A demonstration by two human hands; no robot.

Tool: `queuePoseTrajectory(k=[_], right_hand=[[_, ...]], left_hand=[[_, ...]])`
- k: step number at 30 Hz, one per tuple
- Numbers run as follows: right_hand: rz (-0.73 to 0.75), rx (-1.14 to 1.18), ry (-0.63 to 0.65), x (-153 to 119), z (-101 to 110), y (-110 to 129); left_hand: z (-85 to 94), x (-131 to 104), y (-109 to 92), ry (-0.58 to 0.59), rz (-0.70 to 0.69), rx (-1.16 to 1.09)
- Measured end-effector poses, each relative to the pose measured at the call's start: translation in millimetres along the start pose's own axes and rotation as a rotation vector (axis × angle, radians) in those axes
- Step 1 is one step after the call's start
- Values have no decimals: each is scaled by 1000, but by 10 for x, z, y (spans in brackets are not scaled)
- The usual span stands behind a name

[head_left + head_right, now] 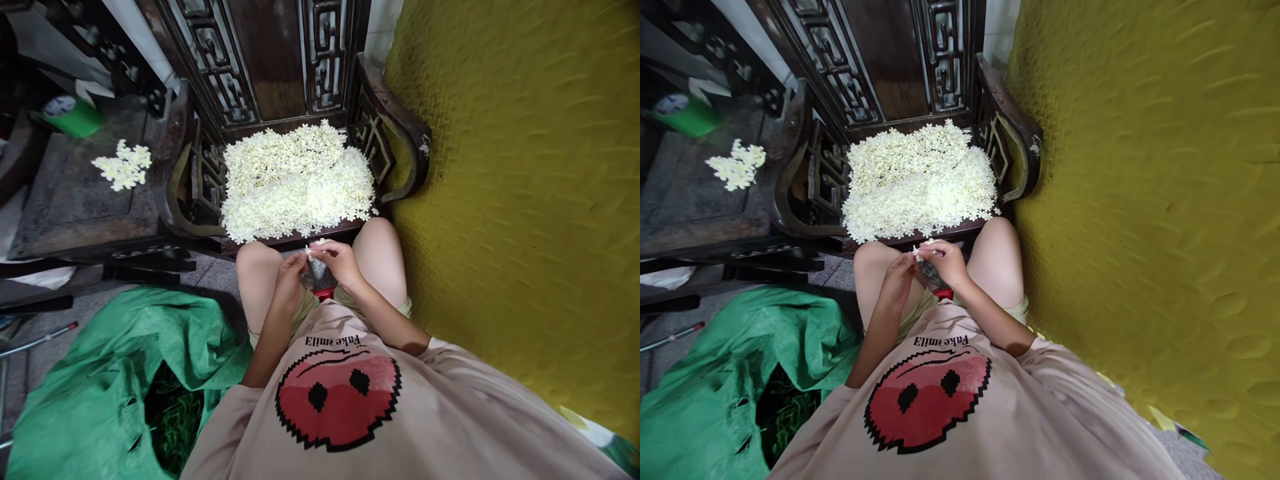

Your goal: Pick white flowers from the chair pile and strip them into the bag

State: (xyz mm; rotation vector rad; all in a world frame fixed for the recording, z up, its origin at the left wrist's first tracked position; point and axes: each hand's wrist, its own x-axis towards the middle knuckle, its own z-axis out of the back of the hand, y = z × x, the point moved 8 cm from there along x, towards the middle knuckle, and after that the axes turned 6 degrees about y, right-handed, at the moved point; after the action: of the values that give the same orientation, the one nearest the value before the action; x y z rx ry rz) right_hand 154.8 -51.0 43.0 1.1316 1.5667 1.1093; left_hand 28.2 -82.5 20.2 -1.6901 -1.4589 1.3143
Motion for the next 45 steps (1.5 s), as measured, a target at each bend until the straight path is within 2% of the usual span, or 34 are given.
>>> queuePoseTrajectory(k=[11,18,23,29,31,33,37,39,41,43,45], right_hand=[[-84,72,-3,-15,-38,-37],[15,-10,-47,-30,-8,-3],[33,-65,-67,-33,-8,24],[1,-36,-108,-24,92,-54],[-2,-26,-102,64,127,-60],[27,-41,-119,266,180,-22],[154,-192,-263,990,368,86],[164,-272,-267,1389,424,37],[121,-332,-266,1643,497,-90],[92,-400,-264,1663,570,-217],[101,-458,-247,1453,619,-320]], left_hand=[[-18,-16,-17,-41,-61,75],[-40,-110,-129,-151,-216,314],[-45,-136,-118,-203,-254,347],[133,-145,-152,-315,-232,301],[236,-101,-136,-315,-242,322],[364,-31,-63,-306,-242,358],[625,81,150,-363,-233,481],[637,128,228,-335,-251,563],[596,172,290,-277,-266,631],[564,212,335,-243,-268,682],[554,252,359,-244,-273,739]])
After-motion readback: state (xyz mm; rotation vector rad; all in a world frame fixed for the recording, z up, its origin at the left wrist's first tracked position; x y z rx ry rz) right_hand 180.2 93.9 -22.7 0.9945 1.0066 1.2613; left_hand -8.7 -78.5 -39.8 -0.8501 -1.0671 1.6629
